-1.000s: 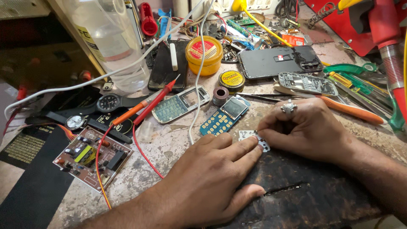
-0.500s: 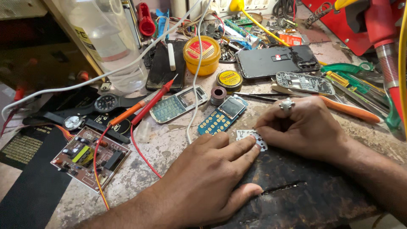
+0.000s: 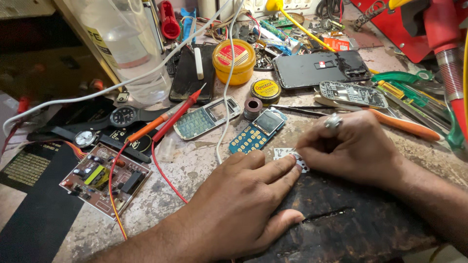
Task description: The person uses multimeter probes to test points on a small blue circuit board. They then peel a protective film from a white keypad membrane and align it over the keypad area of the board. The person flips the board over and places a small rectangular component onto the back side.
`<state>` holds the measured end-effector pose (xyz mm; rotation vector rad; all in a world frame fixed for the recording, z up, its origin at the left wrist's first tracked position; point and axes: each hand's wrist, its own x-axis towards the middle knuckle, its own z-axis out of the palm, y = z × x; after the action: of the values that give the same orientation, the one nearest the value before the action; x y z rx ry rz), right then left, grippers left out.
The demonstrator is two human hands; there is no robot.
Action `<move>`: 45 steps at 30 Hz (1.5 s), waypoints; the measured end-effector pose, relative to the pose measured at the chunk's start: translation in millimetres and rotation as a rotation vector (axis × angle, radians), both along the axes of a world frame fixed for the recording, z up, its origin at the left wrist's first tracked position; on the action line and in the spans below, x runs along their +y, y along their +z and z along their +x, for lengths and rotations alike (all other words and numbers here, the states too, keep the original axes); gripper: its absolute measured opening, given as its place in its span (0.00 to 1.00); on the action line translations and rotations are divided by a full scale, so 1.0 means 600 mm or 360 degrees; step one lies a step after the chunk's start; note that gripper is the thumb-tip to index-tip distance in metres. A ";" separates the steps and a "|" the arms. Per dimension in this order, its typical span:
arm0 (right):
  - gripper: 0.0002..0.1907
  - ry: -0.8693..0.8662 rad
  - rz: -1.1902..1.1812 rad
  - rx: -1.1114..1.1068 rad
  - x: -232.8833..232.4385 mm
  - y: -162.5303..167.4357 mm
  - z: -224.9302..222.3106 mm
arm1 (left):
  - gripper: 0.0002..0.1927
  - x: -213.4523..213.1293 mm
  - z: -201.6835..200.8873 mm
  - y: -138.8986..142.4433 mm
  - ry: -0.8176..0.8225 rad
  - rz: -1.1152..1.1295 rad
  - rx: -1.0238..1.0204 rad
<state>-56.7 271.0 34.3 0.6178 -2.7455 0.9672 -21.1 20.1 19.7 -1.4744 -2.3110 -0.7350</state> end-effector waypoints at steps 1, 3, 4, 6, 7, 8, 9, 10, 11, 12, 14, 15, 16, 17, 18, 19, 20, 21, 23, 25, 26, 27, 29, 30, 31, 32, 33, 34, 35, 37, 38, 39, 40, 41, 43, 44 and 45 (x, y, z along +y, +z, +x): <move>0.06 -0.0001 0.0058 0.0047 0.000 0.000 0.000 | 0.32 0.000 -0.001 0.000 -0.0001 -0.0007 -0.0022; 0.06 -0.0020 0.0058 0.0017 0.000 -0.001 -0.001 | 0.32 0.001 0.000 0.000 -0.0005 -0.0006 -0.0040; 0.06 -0.0036 -0.0002 -0.0052 0.001 -0.001 -0.001 | 0.32 0.001 0.000 0.000 -0.0005 0.0000 -0.0029; 0.06 -0.0038 0.0008 -0.0070 0.001 -0.002 -0.001 | 0.32 0.000 0.000 0.000 -0.0004 0.0002 -0.0029; 0.06 -0.0026 0.0078 -0.0016 0.002 -0.003 -0.001 | 0.32 0.000 0.000 0.001 -0.0005 -0.0002 -0.0039; 0.06 -0.0014 0.0147 0.0036 0.002 -0.003 -0.001 | 0.32 0.000 0.000 0.001 -0.0006 -0.0007 -0.0050; 0.07 -0.0026 0.0077 -0.0001 0.003 -0.003 -0.001 | 0.32 0.001 0.001 0.000 -0.0005 -0.0001 -0.0032; 0.08 -0.0038 0.0006 -0.0035 0.003 -0.004 -0.001 | 0.31 0.001 0.001 0.000 -0.0002 0.0003 -0.0011; 0.08 -0.0050 -0.0066 -0.0069 0.003 -0.003 -0.001 | 0.31 0.000 0.001 0.001 0.0000 0.0008 0.0010; 0.08 -0.0034 -0.0006 -0.0044 0.003 -0.003 -0.002 | 0.31 0.000 0.002 0.001 0.0002 -0.0003 -0.0011; 0.07 0.0000 0.0115 0.0010 0.002 -0.001 -0.003 | 0.31 0.001 0.002 0.001 0.0009 -0.0022 -0.0049; 0.07 -0.0013 0.0081 -0.0022 0.002 0.000 -0.004 | 0.31 0.000 0.003 0.001 0.0014 -0.0017 -0.0027; 0.07 -0.0030 0.0048 -0.0054 0.002 0.001 -0.005 | 0.31 0.000 0.004 0.001 0.0016 -0.0011 -0.0006; 0.07 -0.0048 0.0017 -0.0080 0.002 0.001 -0.006 | 0.31 0.002 0.003 0.001 0.0017 -0.0002 0.0022; 0.07 -0.0033 0.0062 -0.0051 0.002 0.002 -0.006 | 0.31 0.002 0.003 0.002 0.0017 -0.0002 0.0010; 0.06 -0.0018 0.0106 -0.0027 0.002 0.001 -0.006 | 0.31 0.002 0.004 0.001 0.0017 -0.0003 -0.0005; 0.06 -0.0003 0.0150 -0.0001 0.003 0.001 -0.006 | 0.31 0.002 0.004 0.001 0.0018 -0.0004 -0.0020; 0.07 -0.0028 0.0089 -0.0055 0.003 0.000 -0.006 | 0.31 0.001 0.004 0.001 0.0019 -0.0001 -0.0010; 0.08 -0.0082 -0.0031 -0.0159 0.004 -0.003 -0.006 | 0.31 0.001 0.004 0.000 0.0018 0.0008 0.0011; 0.07 -0.0004 0.0092 -0.0026 0.005 -0.005 -0.006 | 0.31 0.001 0.004 0.000 0.0014 -0.0002 -0.0003; 0.06 0.0036 0.0153 0.0046 0.006 -0.006 -0.007 | 0.31 0.001 0.004 0.000 0.0013 -0.0007 -0.0006; 0.07 0.0014 0.0072 -0.0005 0.006 -0.006 -0.007 | 0.31 0.001 0.003 0.000 0.0015 -0.0010 -0.0009; 0.08 -0.0032 -0.0094 -0.0107 0.006 -0.005 -0.008 | 0.31 0.001 0.003 0.000 0.0016 -0.0018 -0.0016; 0.07 0.0020 -0.0025 -0.0063 0.006 -0.004 -0.008 | 0.31 0.002 0.003 0.001 0.0013 -0.0014 -0.0020; 0.06 0.0073 0.0042 -0.0018 0.006 -0.003 -0.009 | 0.31 0.002 0.003 0.001 0.0012 -0.0011 -0.0024; 0.06 0.0130 0.0110 0.0027 0.005 -0.001 -0.009 | 0.31 0.001 0.004 0.001 0.0014 -0.0007 -0.0027; 0.07 0.0064 0.0116 -0.0009 0.004 -0.001 -0.009 | 0.31 0.001 0.004 0.001 0.0017 -0.0002 -0.0018; 0.07 -0.0003 0.0121 -0.0044 0.003 0.000 -0.008 | 0.31 0.001 0.005 0.001 0.0019 0.0003 -0.0008; 0.08 -0.0072 0.0128 -0.0079 0.002 0.000 -0.008 | 0.31 0.001 0.004 0.001 0.0018 0.0008 0.0002; 0.07 0.0025 0.0098 -0.0033 0.000 0.001 -0.008 | 0.31 0.001 0.005 0.001 0.0012 0.0004 -0.0021; 0.06 0.0076 0.0082 -0.0010 0.000 0.000 -0.008 | 0.31 0.001 0.005 0.001 0.0012 0.0001 -0.0032; 0.06 0.0074 0.0080 0.0007 0.000 0.000 -0.008 | 0.31 0.000 0.004 0.001 0.0014 0.0003 -0.0030; 0.06 0.0072 0.0079 0.0022 0.000 0.000 -0.008 | 0.31 0.000 0.004 0.002 0.0016 0.0007 -0.0029; 0.05 0.0068 0.0075 0.0037 0.000 0.000 -0.008 | 0.31 0.000 0.004 0.002 0.0016 0.0008 -0.0028; 0.05 0.0160 0.0038 0.0048 0.001 0.000 -0.009 | 0.31 0.001 0.004 0.002 0.0016 0.0000 -0.0007; 0.05 0.0207 0.0023 0.0052 0.002 0.000 -0.009 | 0.31 0.003 0.003 0.002 0.0017 -0.0001 0.0003; 0.05 0.0136 0.0065 0.0052 0.001 0.000 -0.008 | 0.31 0.003 0.003 0.002 0.0012 -0.0002 -0.0013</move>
<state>-61.7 271.7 34.2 0.7569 -2.7362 0.9119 -19.2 21.9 21.1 -1.4651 -2.3222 -0.7389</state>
